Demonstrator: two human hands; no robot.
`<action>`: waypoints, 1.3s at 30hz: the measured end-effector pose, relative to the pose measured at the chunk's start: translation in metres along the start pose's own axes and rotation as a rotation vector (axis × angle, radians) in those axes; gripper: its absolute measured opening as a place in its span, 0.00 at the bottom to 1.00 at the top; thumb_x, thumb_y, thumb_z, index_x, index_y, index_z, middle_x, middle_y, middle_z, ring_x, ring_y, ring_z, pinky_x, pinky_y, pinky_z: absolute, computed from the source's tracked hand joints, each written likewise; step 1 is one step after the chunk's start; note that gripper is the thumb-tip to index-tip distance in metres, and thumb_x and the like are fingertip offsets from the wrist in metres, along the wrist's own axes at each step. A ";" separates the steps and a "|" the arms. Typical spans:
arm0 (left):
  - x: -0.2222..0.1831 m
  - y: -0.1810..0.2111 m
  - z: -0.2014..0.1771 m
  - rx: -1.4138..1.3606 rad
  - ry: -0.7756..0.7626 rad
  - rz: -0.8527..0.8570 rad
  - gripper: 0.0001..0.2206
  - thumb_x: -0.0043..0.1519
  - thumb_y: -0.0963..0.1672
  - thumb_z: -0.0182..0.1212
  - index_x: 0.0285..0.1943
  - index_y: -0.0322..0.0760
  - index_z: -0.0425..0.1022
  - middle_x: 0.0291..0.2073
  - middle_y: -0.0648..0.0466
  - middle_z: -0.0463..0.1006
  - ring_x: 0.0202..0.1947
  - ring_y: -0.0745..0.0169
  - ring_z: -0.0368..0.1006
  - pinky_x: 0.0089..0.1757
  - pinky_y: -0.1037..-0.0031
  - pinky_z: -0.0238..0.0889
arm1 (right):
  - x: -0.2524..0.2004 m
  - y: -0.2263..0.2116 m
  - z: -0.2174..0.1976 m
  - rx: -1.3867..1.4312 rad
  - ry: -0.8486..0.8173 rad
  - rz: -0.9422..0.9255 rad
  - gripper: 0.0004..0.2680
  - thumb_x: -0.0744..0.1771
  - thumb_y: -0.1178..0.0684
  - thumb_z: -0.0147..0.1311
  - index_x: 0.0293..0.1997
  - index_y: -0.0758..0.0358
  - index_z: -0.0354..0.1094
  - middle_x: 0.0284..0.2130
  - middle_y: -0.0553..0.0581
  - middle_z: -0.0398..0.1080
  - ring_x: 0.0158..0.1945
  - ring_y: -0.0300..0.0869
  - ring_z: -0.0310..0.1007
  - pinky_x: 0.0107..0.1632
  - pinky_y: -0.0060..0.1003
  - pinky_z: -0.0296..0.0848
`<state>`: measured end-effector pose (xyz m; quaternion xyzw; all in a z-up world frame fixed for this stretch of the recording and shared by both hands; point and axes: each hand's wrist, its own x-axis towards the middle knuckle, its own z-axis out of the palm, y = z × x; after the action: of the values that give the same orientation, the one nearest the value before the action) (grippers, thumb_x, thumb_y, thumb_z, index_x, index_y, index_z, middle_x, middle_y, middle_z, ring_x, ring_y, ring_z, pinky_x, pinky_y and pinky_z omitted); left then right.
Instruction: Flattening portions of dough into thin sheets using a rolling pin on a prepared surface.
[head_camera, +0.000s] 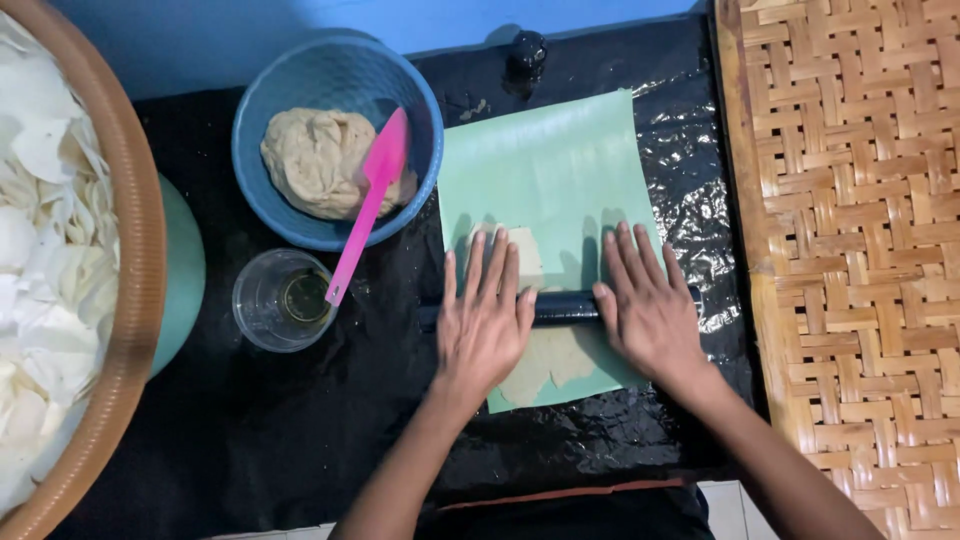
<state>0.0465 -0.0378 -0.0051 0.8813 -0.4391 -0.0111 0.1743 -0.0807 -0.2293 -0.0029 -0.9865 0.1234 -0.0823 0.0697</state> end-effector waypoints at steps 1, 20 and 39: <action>0.010 -0.003 -0.001 0.002 0.002 0.002 0.29 0.69 0.51 0.45 0.74 0.26 0.60 0.75 0.40 0.56 0.77 0.43 0.46 0.70 0.46 0.35 | 0.009 0.006 0.004 0.000 0.004 0.000 0.22 0.72 0.45 0.35 0.73 0.68 0.54 0.72 0.65 0.55 0.77 0.54 0.50 0.76 0.53 0.48; -0.008 -0.015 -0.027 -0.218 -0.015 0.115 0.21 0.64 0.49 0.63 0.60 0.31 0.73 0.51 0.43 0.76 0.54 0.48 0.71 0.57 0.59 0.63 | 0.057 0.031 0.006 0.174 -0.215 0.089 0.26 0.72 0.38 0.33 0.76 0.65 0.46 0.75 0.68 0.41 0.78 0.54 0.35 0.76 0.48 0.37; -0.044 -0.007 -0.029 -0.146 0.023 0.124 0.25 0.59 0.46 0.68 0.63 0.28 0.72 0.48 0.43 0.76 0.48 0.49 0.71 0.50 0.58 0.64 | 0.007 0.004 -0.031 0.180 0.046 -0.006 0.15 0.71 0.44 0.52 0.52 0.67 0.77 0.32 0.60 0.77 0.31 0.46 0.76 0.42 0.45 0.75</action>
<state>0.0297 0.0093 0.0136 0.8374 -0.4888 -0.0222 0.2435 -0.0810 -0.2384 0.0279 -0.9744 0.1142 -0.1161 0.1551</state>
